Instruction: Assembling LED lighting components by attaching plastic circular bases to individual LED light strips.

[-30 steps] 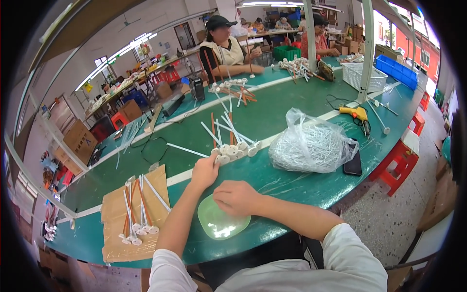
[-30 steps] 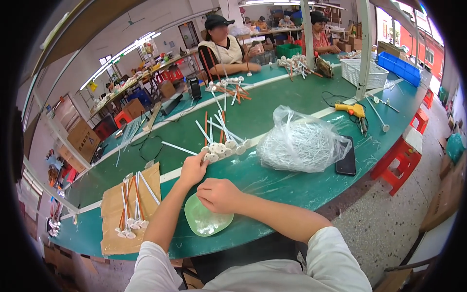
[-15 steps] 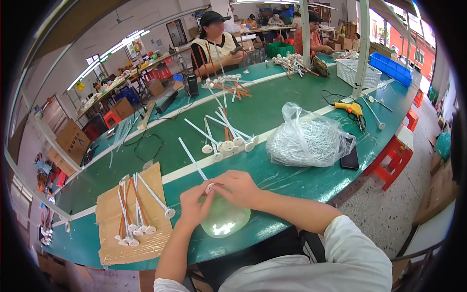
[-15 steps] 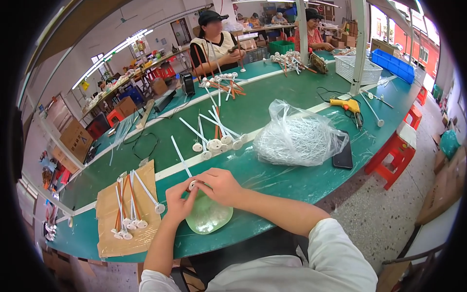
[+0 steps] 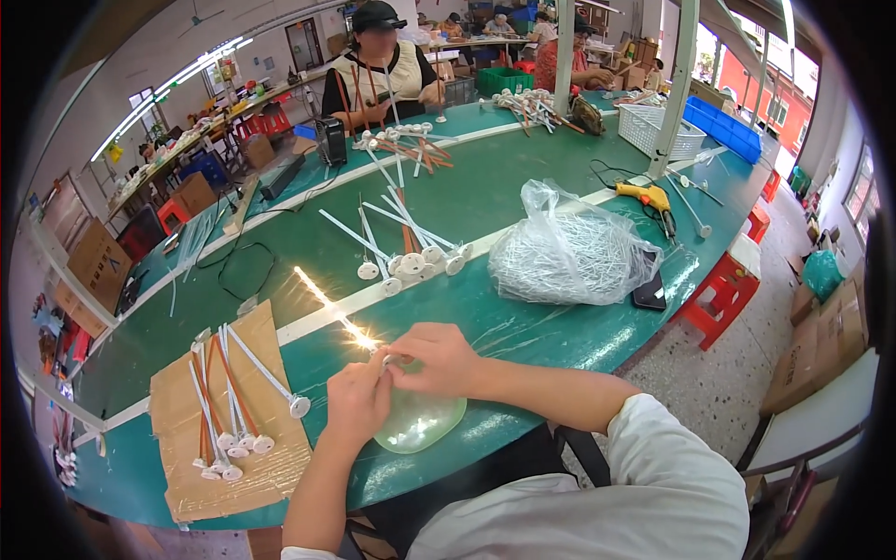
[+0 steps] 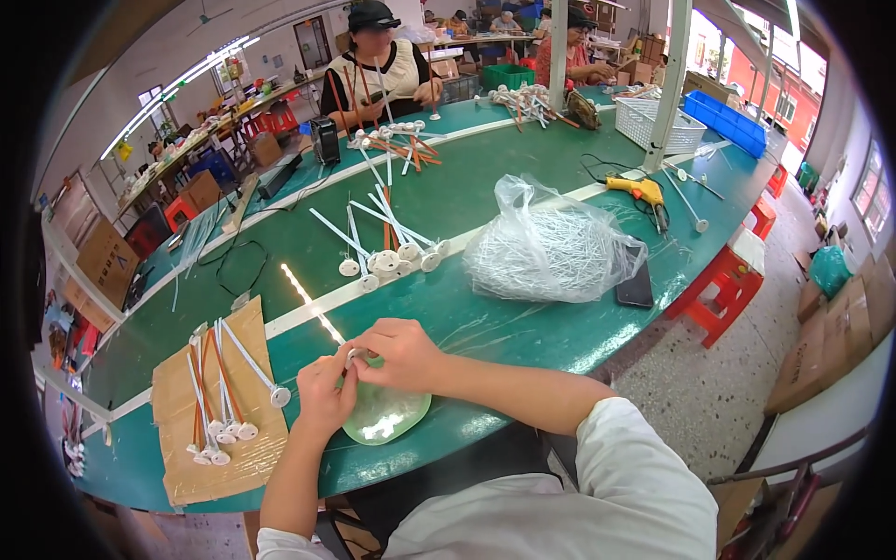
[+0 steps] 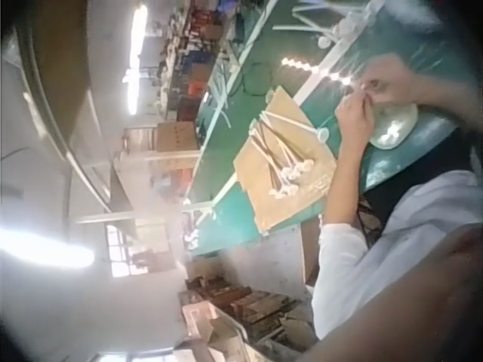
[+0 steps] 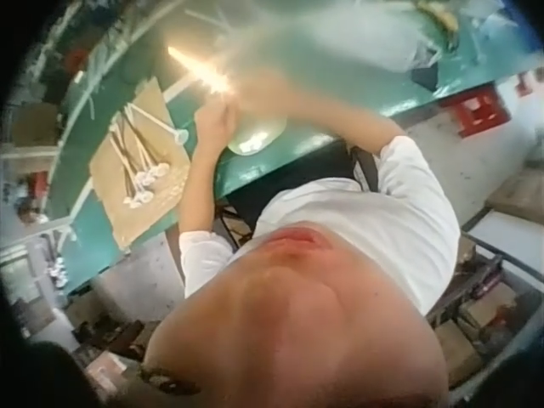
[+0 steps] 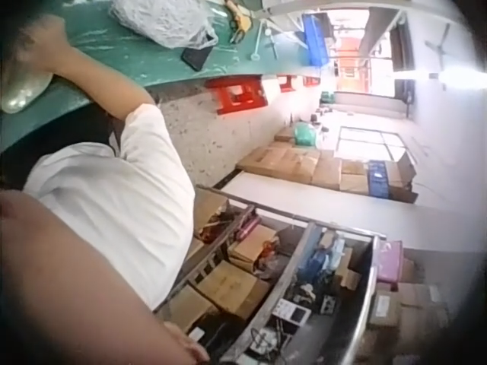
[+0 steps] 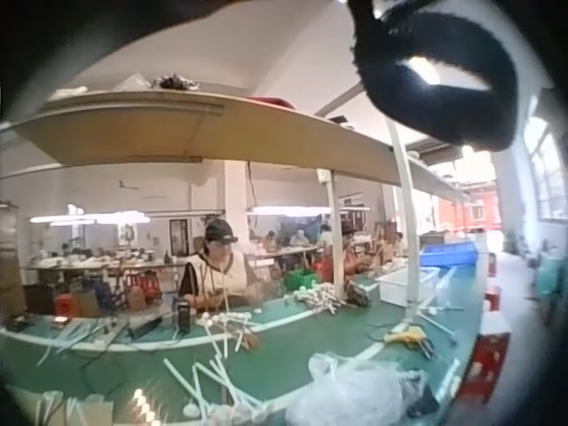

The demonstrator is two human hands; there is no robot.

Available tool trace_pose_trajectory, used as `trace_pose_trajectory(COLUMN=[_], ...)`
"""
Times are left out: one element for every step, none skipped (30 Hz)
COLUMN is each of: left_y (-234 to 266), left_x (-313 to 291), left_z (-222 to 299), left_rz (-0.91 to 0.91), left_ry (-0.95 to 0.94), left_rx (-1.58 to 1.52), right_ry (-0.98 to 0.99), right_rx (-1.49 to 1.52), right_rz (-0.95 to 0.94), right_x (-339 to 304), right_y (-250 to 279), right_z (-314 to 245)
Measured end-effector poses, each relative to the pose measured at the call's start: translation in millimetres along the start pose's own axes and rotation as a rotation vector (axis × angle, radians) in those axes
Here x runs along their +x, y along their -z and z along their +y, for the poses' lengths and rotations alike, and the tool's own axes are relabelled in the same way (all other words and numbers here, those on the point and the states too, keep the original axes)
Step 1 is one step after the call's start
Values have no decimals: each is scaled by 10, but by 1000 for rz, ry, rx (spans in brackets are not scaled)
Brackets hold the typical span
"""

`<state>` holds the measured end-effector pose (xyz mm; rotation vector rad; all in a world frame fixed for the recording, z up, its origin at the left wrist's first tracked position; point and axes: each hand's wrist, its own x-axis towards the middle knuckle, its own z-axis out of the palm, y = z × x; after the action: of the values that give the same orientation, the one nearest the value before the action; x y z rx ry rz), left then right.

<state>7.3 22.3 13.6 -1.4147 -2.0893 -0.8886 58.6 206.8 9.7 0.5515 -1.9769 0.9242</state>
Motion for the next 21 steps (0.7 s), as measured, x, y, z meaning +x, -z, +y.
trace_pose_trajectory(left_y=[-12, -17, -7, 14, 23, 20, 17, 14, -7, -34, -58, -57, -40, -22, -2, 16, 31, 45, 55, 56, 58], left_x=[-6, -7, -4, 3, 8, 9, 7, 4, 6, 6, 4, 5, 5, 20, 31, 53, 78, 98, 121, 127, 126], left_z=[-6, -10, -4, 5, 10, 19, 29, 40, 45, 57, 68, 83, 107, 124, 138, 150, 159, 181, 203, 218, 204], left_rz=[23, 45, 41, 48, 54, 49, 60, 70, 66, 93, 120, 118, 118, 118, 112, 113, 114, 110, 105, 100, 100], left_ry=[-5, -10, -14, 16, 46, 41, 41, 41, 36, 7, -21, -25, -5, 15, 13, 15, 17, 17, 54, 91, 90], left_rx=[-4, -8, -11, -20, -29, -31, -27, -24, -29, 15, 59, 60, 88, 116, 114, 95, 76, 74, 27, -20, -18], right_ry=[-5, -6, 22, 50, 46, 53, 60, 57, 60, 63, 59, 60, 62, 63, 66, 69, 65, 79, 94, 90, 107], right_rx=[10, 7, 15, 23, 20, 72, 123, 121, 105, 90, 84, 84, 83, 82, 92, 103, 101, 111, 120, 119, 113], right_rz=[-13, -10, -34, -57, -51, -55, -58, -52, -56, -61, -57, -46, -36, -32, -4, 24, 27, 30, 33, 34, 19], right_x=[5, 16, 30, 43, 58, 78, 84, 74, 63, 50, 37, 41, 51, 68, 65, 63, 70, 73, 66, 42, 35], right_y=[3, 17, 39, 60, 74, 89, 97, 101, 102, 103, 103, 103, 104, 108, 102, 94, 87, 81, 81, 84, 77], right_z=[-1, 10, 31, 51, 70, 86, 90, 83, 83, 80, 60, 35, 15, 4, -24, -39, -39, -41, -45, -50, -44])
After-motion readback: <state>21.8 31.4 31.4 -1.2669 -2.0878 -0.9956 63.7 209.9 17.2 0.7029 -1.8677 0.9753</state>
